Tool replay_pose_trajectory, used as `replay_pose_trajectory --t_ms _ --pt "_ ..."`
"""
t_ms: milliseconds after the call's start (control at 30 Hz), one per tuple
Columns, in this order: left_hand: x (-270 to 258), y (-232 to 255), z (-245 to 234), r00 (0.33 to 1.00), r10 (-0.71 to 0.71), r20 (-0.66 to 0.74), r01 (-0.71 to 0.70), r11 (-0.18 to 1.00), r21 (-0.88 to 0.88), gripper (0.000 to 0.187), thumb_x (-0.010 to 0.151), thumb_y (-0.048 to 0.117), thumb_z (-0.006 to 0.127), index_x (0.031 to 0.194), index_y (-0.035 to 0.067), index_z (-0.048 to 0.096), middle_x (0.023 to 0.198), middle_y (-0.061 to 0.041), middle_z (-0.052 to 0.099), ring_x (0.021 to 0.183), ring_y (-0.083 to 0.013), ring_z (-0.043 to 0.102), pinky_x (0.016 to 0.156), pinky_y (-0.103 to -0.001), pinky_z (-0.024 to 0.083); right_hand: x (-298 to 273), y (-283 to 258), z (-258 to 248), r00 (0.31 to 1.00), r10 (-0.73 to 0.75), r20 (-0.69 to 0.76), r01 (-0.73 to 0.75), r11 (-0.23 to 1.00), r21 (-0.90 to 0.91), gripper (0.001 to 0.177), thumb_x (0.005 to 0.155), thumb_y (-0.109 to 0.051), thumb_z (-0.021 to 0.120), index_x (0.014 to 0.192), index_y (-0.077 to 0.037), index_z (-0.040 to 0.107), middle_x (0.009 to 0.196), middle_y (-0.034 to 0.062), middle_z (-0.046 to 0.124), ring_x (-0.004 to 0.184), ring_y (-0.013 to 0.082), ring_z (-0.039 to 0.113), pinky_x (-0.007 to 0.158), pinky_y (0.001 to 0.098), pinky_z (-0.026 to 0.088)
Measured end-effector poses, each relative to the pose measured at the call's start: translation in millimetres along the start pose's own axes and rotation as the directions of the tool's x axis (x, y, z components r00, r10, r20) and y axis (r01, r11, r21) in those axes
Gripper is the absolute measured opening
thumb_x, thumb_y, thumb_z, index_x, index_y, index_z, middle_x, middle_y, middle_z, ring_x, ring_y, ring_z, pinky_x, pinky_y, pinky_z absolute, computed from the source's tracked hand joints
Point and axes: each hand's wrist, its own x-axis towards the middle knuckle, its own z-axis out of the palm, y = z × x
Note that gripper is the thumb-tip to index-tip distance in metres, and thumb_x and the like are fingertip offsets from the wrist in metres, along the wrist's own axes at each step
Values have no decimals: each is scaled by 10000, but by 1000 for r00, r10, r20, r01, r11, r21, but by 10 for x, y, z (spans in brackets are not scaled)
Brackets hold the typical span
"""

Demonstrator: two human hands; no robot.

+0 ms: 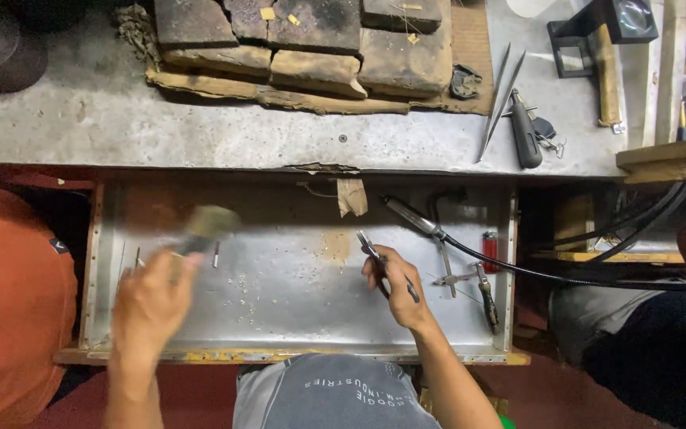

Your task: Using a rotary tool to sand a jewelry component, cleaning the workbench with a brush, and organizing small parts from a bag.

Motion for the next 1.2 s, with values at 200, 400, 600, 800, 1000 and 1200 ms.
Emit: replay_pose_trajectory --t_ms 200,400,600,800,1000,1200 --pt "21 938 302 921 209 330 -154 971 -184 342 993 412 586 969 96 715 797 -151 777 758 -384 774 638 -491 611 125 -101 226 963 -215 162 242 955 -173 498 1066 -336 373 1303 -3 657 927 165 671 775 299 662 705 430 549" --pt "94 1195 -52 875 226 427 -191 974 -122 320 1010 381 559 955 108 716 820 -178 781 783 -399 779 680 -521 624 65 -116 30 984 -156 87 168 973 -158 509 1081 -298 343 1375 32 595 1003 190 646 800 260 628 687 420 540" --pt "205 1058 143 920 164 355 -145 986 -81 323 1012 399 546 917 106 645 782 -177 745 752 -401 763 633 -519 600 14 -120 18 985 -143 95 144 990 5 530 1062 -347 403 1341 43 630 1068 183 588 841 238 615 698 383 578" --pt "244 1023 214 786 107 609 90 955 -283 448 1014 439 511 870 50 678 686 -160 758 744 -396 770 673 -501 572 29 -157 71 953 -296 66 292 954 62 380 1034 -279 464 1140 28 661 1060 151 556 835 230 642 701 364 572" --pt "313 1073 204 677 182 713 117 930 -349 452 1021 398 514 861 22 707 695 -177 765 726 -365 764 708 -470 583 -11 -137 69 922 -357 146 358 933 20 355 1040 -377 448 887 -80 568 1050 117 545 842 229 602 743 376 521" --pt "349 1046 120 664 261 701 59 916 -397 420 1016 377 539 811 40 684 647 -139 749 625 -329 737 640 -416 578 12 -81 48 927 -345 145 353 935 -37 330 1032 -367 451 867 -97 545 1028 120 552 780 221 568 683 357 487"
